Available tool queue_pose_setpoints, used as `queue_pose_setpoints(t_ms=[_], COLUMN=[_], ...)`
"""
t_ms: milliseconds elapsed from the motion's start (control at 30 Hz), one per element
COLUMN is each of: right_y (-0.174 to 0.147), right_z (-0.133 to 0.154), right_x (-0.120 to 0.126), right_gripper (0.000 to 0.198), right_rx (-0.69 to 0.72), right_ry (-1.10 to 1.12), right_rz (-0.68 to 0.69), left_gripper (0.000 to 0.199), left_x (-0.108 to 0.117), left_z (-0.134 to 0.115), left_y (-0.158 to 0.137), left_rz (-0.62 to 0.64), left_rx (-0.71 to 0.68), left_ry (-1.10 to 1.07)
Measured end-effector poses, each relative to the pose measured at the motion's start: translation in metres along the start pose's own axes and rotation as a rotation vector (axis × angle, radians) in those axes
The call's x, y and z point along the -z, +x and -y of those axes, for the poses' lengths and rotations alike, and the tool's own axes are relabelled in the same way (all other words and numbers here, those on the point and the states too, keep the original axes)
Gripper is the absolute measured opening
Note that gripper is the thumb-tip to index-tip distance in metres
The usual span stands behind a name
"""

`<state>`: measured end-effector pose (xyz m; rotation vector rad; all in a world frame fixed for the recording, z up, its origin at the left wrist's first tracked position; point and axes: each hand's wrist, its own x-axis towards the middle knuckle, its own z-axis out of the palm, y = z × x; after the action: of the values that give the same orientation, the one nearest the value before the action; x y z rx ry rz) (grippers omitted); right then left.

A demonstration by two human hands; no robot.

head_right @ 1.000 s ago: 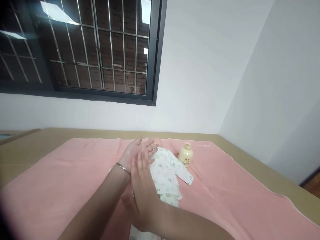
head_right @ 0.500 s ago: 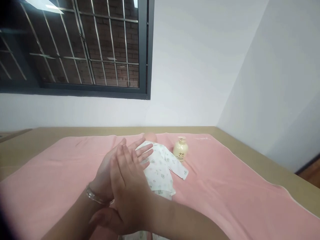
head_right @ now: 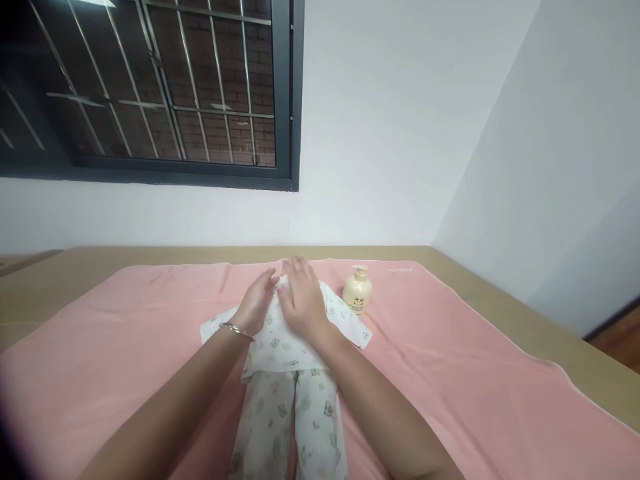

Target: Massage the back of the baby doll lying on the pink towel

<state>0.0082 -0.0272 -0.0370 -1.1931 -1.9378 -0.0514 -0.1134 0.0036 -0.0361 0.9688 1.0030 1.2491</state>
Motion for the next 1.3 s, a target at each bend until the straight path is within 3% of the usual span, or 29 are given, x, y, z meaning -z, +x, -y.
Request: queue_pose_setpoints(t_ms=[67, 133, 300, 433, 700, 833, 1033, 1100, 1167, 1233, 1300], right_y=[0.004, 0.004, 0.000, -0.001, -0.002, -0.001, -0.012, -0.018, -0.019, -0.013, -0.003], right_z=[-0.024, -0.043, -0.055, -0.051, -0.063, -0.061, -0.021, -0.009, -0.006, -0.016, -0.031], right_x=[-0.015, -0.029, -0.052, -0.058, -0.055, -0.053, -0.054, -0.056, -0.055, -0.052, -0.047], right_gripper=[0.053, 0.046, 0.037, 0.040, 0.047, 0.046, 0.060, 0.060, 0.056, 0.051, 0.046], right_rx=[-0.243, -0.325, -0.274, -0.181, -0.085, -0.116, -0.354, -0.295, -0.118, 0.071, 0.125], right_ry=[-0.077, -0.159, -0.174, -0.106, -0.002, -0.029, -0.322, -0.339, -0.272, -0.145, -0.044], right_rz=[0.080, 0.174, 0.210, 0.218, 0.265, 0.268, 0.297, 0.289, 0.310, 0.373, 0.420], left_gripper=[0.026, 0.016, 0.020, 0.023, 0.021, 0.022, 0.023, 0.024, 0.027, 0.028, 0.029], left_x=[0.011, 0.017, 0.013, 0.015, 0.034, 0.037, 0.044, 0.045, 0.045, 0.044, 0.042], left_z=[-0.010, -0.013, 0.008, 0.038, 0.048, 0.051, 0.062, 0.063, 0.064, 0.064, 0.064], left_y=[0.014, 0.021, 0.020, 0.018, 0.031, 0.030, 0.025, 0.024, 0.022, 0.019, 0.015], left_rz=[-0.128, -0.165, -0.073, -0.022, -0.078, -0.052, -0.046, -0.059, -0.079, -0.099, -0.115], left_rx=[-0.062, -0.119, -0.284, -0.444, -0.345, -0.363, -0.449, -0.463, -0.466, -0.467, -0.467], left_ry=[0.049, 0.130, 0.420, 0.494, 0.420, 0.420, 0.493, 0.495, 0.451, 0.366, 0.315])
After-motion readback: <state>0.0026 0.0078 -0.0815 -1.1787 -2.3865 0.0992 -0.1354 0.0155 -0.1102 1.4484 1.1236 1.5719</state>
